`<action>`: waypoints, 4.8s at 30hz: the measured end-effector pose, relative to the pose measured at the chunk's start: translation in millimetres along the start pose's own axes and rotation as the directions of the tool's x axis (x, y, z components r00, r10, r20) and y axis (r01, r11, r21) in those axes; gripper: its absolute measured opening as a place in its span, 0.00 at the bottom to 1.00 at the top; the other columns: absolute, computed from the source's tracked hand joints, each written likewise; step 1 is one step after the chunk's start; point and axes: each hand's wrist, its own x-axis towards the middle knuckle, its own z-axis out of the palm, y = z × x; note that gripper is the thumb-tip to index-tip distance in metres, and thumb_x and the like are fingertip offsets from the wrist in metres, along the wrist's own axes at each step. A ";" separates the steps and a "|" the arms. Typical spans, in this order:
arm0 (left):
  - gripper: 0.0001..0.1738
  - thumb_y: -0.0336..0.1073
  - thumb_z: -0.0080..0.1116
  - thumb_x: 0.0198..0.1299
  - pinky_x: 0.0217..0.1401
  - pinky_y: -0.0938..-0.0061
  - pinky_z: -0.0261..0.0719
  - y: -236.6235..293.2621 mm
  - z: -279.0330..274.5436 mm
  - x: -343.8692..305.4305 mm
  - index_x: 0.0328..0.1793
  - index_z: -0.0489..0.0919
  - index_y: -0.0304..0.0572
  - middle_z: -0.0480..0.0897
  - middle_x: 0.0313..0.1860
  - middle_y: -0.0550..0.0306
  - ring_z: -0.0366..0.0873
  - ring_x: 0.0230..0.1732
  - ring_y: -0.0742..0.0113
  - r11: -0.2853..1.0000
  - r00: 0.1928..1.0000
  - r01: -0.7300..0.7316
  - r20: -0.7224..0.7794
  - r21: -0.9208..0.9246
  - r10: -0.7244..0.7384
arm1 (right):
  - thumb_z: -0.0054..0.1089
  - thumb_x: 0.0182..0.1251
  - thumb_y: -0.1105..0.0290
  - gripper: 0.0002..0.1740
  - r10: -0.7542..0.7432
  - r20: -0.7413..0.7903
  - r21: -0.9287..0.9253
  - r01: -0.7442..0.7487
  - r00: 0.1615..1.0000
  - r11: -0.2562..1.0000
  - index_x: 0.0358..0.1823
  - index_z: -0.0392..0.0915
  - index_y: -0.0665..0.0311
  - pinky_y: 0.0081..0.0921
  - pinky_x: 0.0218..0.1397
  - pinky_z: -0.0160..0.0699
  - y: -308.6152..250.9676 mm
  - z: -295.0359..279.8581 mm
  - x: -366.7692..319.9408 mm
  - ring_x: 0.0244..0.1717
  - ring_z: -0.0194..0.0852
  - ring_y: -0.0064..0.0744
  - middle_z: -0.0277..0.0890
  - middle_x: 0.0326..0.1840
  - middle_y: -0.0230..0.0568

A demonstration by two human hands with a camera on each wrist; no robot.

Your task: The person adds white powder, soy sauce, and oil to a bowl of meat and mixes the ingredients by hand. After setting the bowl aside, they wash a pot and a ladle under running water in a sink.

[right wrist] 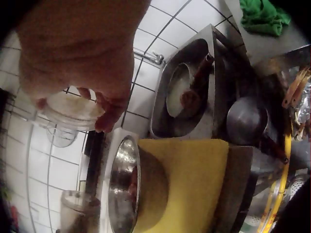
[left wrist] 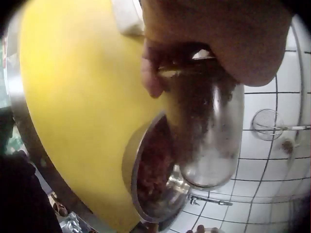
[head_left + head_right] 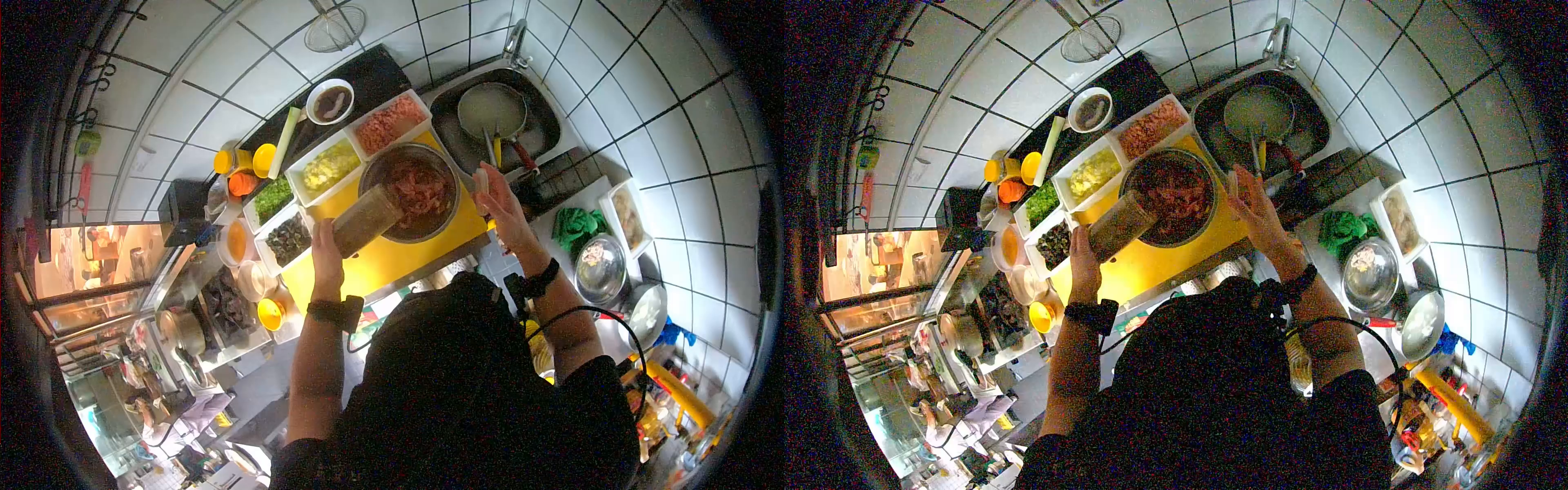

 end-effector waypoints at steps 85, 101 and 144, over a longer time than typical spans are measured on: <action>0.31 0.59 0.44 0.73 0.36 0.58 0.84 -11.9 -10.2 -159.9 0.70 0.68 0.46 0.80 0.58 0.48 0.82 0.52 0.55 0.088 0.879 0.371 0.319 -0.925 -0.355 | 0.55 0.67 0.67 0.33 -0.083 0.920 -0.259 0.751 0.384 0.608 0.74 0.64 0.66 0.43 0.80 0.51 -72.4 210.1 2.4 0.77 0.55 0.54 0.62 0.74 0.54; 0.54 0.38 0.78 0.46 0.65 0.56 0.75 -96.6 -128.6 -343.3 0.76 0.59 0.29 0.70 0.65 0.34 0.72 0.64 0.38 0.978 0.819 -0.007 -0.561 0.207 0.124 | 0.55 0.70 0.74 0.23 0.055 0.936 -0.308 0.736 0.347 0.603 0.67 0.72 0.66 0.42 0.69 0.68 32.9 414.0 -132.7 0.65 0.69 0.53 0.71 0.63 0.55; 0.05 0.30 0.59 0.50 0.44 0.55 0.83 -421.2 24.5 -121.3 0.27 0.83 0.38 0.82 0.28 0.42 0.82 0.33 0.41 1.000 0.948 0.020 -0.317 -0.002 -0.020 | 0.55 0.71 0.71 0.16 0.585 -0.494 0.002 -0.672 0.643 0.741 0.49 0.73 0.82 0.46 0.67 0.80 281.9 -46.2 -6.3 0.58 0.76 0.55 0.76 0.49 0.59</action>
